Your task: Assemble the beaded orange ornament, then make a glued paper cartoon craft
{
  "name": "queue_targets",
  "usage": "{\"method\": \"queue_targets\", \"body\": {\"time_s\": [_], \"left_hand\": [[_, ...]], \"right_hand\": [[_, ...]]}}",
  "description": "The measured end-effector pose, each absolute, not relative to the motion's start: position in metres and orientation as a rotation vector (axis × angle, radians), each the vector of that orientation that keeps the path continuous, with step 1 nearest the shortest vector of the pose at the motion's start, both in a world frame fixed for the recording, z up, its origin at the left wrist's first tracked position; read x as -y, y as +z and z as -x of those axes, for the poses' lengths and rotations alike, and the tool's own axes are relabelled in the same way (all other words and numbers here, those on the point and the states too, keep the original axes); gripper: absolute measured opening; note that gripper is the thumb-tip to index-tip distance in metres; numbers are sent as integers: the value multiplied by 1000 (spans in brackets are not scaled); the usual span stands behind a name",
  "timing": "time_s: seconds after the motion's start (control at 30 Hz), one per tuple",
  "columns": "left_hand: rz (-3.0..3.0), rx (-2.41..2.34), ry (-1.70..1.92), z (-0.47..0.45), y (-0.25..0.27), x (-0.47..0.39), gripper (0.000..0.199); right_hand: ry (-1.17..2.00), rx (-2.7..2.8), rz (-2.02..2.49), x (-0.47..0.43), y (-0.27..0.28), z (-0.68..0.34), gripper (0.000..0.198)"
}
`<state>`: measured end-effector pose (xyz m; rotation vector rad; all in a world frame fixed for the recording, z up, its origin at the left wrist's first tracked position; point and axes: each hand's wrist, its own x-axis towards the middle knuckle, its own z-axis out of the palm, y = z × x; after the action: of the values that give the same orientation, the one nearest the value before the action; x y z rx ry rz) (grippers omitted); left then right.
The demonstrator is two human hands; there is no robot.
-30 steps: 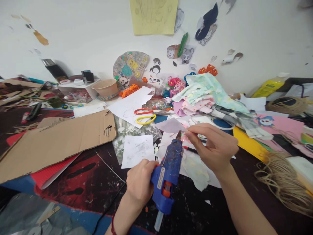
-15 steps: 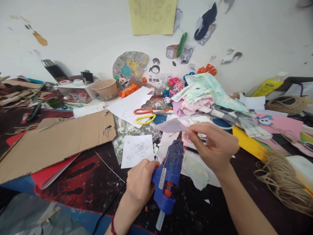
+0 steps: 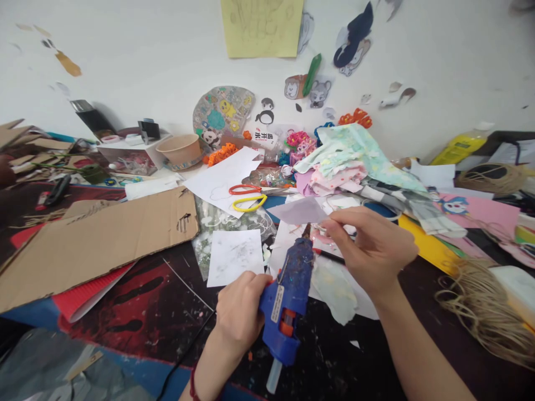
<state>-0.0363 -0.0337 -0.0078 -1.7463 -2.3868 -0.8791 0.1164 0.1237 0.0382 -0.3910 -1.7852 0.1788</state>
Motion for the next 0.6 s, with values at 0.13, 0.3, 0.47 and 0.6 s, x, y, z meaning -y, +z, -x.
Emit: {"method": "queue_targets", "body": {"time_s": [0.13, 0.3, 0.47, 0.6], "left_hand": [[1729, 2462, -892, 34, -4, 33, 28], [1639, 2615, -853, 30, 3, 32, 35], [1603, 2722, -840, 28, 10, 30, 35], [1589, 2766, -839, 29, 14, 28, 33]], "right_hand": [[185, 1770, 391, -125, 38, -117, 16], [225, 1738, 384, -127, 36, -118, 17], [256, 1712, 379, -127, 35, -119, 17], [251, 1705, 396, -127, 35, -120, 16]]}}
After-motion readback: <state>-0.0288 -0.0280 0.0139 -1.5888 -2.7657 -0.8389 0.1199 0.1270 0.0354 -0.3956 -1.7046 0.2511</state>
